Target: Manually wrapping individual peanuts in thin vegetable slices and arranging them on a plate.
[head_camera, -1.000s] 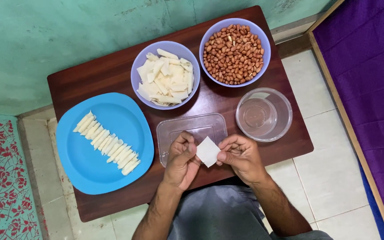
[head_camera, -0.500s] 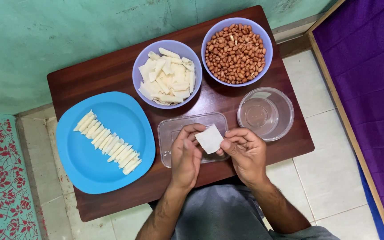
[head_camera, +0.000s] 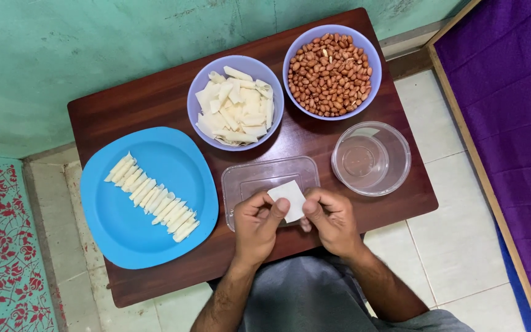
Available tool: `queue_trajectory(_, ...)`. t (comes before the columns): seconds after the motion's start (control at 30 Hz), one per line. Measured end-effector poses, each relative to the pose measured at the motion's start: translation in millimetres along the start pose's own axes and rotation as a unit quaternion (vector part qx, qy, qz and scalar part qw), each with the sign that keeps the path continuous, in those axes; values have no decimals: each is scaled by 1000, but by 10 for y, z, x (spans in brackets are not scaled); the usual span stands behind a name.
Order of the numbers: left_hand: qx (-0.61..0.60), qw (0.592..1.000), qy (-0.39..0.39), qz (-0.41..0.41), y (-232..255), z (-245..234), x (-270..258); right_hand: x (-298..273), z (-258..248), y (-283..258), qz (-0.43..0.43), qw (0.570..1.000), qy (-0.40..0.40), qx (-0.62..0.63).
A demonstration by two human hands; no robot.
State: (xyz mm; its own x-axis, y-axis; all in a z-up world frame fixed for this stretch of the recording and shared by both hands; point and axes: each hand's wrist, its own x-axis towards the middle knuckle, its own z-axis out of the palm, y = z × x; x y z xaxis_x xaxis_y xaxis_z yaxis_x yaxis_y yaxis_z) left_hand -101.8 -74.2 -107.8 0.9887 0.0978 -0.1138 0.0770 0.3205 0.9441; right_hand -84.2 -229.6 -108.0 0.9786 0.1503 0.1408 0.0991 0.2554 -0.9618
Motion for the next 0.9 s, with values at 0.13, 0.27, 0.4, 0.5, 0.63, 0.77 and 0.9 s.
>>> queue_trajectory(0.13, -65, 997, 14, -37, 282, 236, -21, -20, 69, 17, -11, 994, -30, 107)
queue_trajectory(0.27, -108, 991, 13, -74, 524, 339, -27, -12, 58, -9, -34, 993, -65, 97)
queue_trajectory(0.4, -115, 985, -1, -126, -129, 53, 12, 51, 41, -44, -104, 988, -92, 68)
queue_trajectory(0.5, -115, 985, 17, -128, -77, 106, -5, 65, 89, -200, -97, 992, -70, 47)
queue_trajectory(0.63, -121, 986, 40, -106, 160, 202, 7, -57, -24, 12, -58, 997, -39, 43)
queue_trajectory(0.77, -51, 995, 60, -61, 69, 124, 27, -73, -49, -22, 2, 998, 13, 63)
queue_trajectory(0.9, -39, 995, 58, -67, 299, 281, 36, -85, -25, -8, -35, 996, 53, 65)
